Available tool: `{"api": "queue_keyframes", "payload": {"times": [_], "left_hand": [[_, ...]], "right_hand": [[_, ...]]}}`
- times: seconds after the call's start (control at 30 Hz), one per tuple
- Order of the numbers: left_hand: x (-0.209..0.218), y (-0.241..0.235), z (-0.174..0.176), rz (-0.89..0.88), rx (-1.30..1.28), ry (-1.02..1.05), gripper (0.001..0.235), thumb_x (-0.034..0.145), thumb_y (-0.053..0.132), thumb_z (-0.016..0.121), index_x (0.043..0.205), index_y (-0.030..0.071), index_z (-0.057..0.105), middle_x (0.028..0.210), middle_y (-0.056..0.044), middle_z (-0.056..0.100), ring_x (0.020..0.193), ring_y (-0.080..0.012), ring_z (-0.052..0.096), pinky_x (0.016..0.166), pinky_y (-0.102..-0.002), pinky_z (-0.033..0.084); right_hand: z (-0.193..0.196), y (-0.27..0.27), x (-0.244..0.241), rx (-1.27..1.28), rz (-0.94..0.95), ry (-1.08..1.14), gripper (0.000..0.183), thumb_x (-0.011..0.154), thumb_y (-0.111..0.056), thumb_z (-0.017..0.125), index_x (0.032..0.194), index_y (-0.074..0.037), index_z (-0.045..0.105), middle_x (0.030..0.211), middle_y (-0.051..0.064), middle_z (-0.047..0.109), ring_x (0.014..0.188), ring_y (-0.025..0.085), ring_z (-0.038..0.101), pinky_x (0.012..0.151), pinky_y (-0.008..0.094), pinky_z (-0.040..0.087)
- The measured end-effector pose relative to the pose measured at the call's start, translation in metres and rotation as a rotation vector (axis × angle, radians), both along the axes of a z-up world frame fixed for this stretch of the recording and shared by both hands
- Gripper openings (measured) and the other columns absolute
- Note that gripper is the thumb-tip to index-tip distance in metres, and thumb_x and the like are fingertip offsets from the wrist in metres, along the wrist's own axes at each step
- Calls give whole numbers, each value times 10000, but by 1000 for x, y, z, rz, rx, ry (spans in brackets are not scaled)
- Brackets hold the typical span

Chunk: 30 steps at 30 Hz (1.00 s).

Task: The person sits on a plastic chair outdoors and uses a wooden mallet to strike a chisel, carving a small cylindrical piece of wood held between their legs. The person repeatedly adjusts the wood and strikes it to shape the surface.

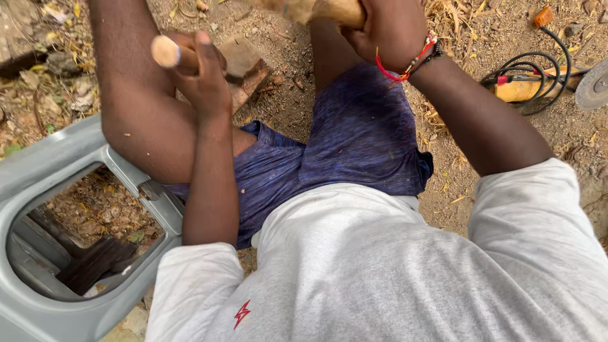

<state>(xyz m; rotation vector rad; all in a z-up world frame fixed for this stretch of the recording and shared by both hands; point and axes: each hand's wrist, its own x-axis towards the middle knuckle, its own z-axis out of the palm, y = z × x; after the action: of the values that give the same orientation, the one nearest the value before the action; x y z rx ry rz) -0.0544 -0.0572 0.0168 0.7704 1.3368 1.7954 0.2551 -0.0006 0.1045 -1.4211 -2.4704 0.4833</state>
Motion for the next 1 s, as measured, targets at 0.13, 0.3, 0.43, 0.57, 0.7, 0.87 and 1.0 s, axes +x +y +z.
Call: {"api": "queue_keyframes", "payload": {"times": [0.13, 0.3, 0.43, 0.57, 0.7, 0.87, 1.0], "left_hand": [[-49, 25, -22, 62, -41, -364, 274, 1027, 180, 705, 926, 63, 479, 638, -14, 467, 488, -132, 448, 435, -306, 386], [-47, 7, -9, -79, -3, -438, 232, 1036, 187, 682, 986, 120, 466, 672, -1, 443, 521, -114, 405, 460, -284, 359], [-26, -8, 6, -181, 213, -239, 229, 1036, 153, 692, 1012, 132, 465, 656, -3, 433, 514, -98, 399, 455, -249, 342], [-13, -23, 6, -149, 170, -121, 234, 1071, 164, 680, 981, 132, 467, 671, -20, 448, 498, -85, 416, 444, -249, 368], [-40, 1, -14, 21, -20, -339, 286, 997, 249, 723, 938, 139, 466, 659, 14, 457, 508, -91, 439, 457, -279, 419], [-54, 11, -30, 2, -21, -476, 376, 1043, 279, 735, 866, 130, 438, 646, 4, 436, 511, -111, 446, 445, -294, 401], [-50, -11, -20, 41, 35, -408, 300, 1056, 267, 708, 924, 130, 477, 665, -10, 447, 521, -117, 445, 471, -301, 402]], "right_hand": [[-58, -21, 16, -41, -167, 270, 543, 882, -247, 863, 1319, -22, 634, 1086, 220, 704, 982, 426, 685, 859, 492, 553], [-78, -29, -4, -28, -351, 206, 468, 874, -328, 918, 1110, -13, 664, 999, 223, 699, 888, 442, 663, 787, 513, 530], [-65, -22, -16, -171, -332, 208, 422, 882, -347, 901, 1051, -28, 682, 934, 209, 689, 862, 424, 667, 773, 504, 532], [-60, -9, -10, -163, -197, 146, 454, 857, -365, 919, 975, -11, 659, 916, 214, 683, 831, 429, 656, 727, 509, 508], [-73, -7, -5, -151, -194, 276, 424, 880, -311, 915, 968, 5, 647, 865, 183, 657, 792, 373, 654, 724, 470, 515], [-76, 0, -9, -226, -342, 419, 358, 930, -267, 905, 978, -5, 665, 750, 60, 615, 686, 207, 607, 637, 380, 515], [-67, -5, -8, -650, -567, 712, 264, 916, -267, 812, 1013, -89, 642, 653, -19, 563, 477, 78, 505, 413, 256, 397]]}}
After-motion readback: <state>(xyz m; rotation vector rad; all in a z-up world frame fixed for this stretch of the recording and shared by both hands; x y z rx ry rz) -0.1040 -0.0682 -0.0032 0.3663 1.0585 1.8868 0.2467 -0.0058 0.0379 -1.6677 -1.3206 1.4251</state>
